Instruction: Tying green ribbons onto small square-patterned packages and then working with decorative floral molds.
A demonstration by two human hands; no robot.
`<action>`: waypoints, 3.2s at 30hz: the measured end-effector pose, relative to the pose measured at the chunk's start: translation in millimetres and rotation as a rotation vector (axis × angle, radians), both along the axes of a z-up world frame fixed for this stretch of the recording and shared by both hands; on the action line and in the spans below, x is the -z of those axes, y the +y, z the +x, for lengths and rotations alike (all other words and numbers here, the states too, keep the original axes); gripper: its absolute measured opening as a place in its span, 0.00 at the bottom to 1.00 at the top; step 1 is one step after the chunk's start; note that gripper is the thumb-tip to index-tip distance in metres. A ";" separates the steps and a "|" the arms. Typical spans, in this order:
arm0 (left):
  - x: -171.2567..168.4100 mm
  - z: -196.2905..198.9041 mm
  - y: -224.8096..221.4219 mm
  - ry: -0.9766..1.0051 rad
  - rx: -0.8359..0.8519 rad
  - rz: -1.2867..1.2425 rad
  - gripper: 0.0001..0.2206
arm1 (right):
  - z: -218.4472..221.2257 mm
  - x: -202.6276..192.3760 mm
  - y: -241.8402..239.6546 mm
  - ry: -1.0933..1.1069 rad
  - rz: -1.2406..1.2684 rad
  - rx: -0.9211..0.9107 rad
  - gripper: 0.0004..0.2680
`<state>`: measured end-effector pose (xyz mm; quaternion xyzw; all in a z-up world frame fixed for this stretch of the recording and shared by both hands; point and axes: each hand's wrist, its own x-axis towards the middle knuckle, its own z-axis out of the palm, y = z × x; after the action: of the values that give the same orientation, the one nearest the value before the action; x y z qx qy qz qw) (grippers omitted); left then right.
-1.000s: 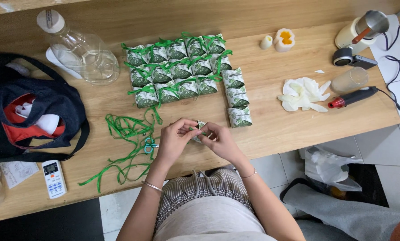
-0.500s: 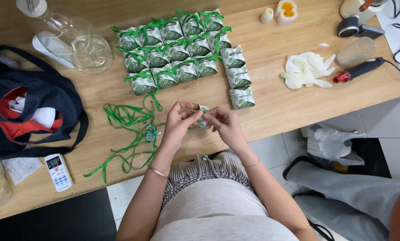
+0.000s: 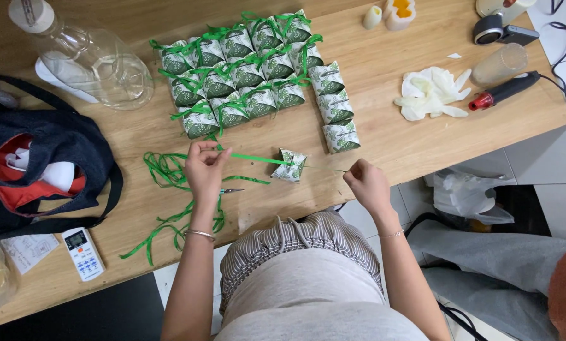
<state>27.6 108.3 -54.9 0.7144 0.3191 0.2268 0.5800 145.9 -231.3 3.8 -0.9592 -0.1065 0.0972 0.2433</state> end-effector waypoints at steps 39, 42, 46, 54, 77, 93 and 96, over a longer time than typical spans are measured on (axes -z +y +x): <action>62.8 13.3 -57.9 0.109 0.704 0.358 0.11 | 22.0 77.7 47.6 0.294 0.416 -0.304 0.10; 53.6 10.1 -51.6 0.208 0.676 -0.003 0.12 | 24.5 86.3 39.1 0.505 0.540 -0.161 0.12; 64.6 20.8 -47.5 0.155 0.788 -0.412 0.14 | 16.9 64.6 52.8 0.634 0.724 -0.093 0.10; 61.2 38.9 -57.6 -0.050 0.640 -1.136 0.09 | 20.4 67.0 73.4 0.791 1.044 -0.054 0.07; 73.1 63.2 -88.2 -0.176 0.577 -0.596 0.20 | 26.1 109.2 72.0 0.518 0.936 -0.047 0.08; 75.3 55.5 -98.6 -0.083 0.459 -0.630 0.10 | -10.5 37.2 82.4 -0.032 0.572 -0.400 0.11; 85.4 55.2 -98.0 -0.127 0.442 -0.618 0.08 | -13.7 45.7 83.2 -0.305 0.427 -0.530 0.11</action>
<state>82.7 10.3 -140.3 0.5419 0.1742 0.0334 0.8215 132.2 -148.0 -41.9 -0.8294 -0.4040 -0.0117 0.3858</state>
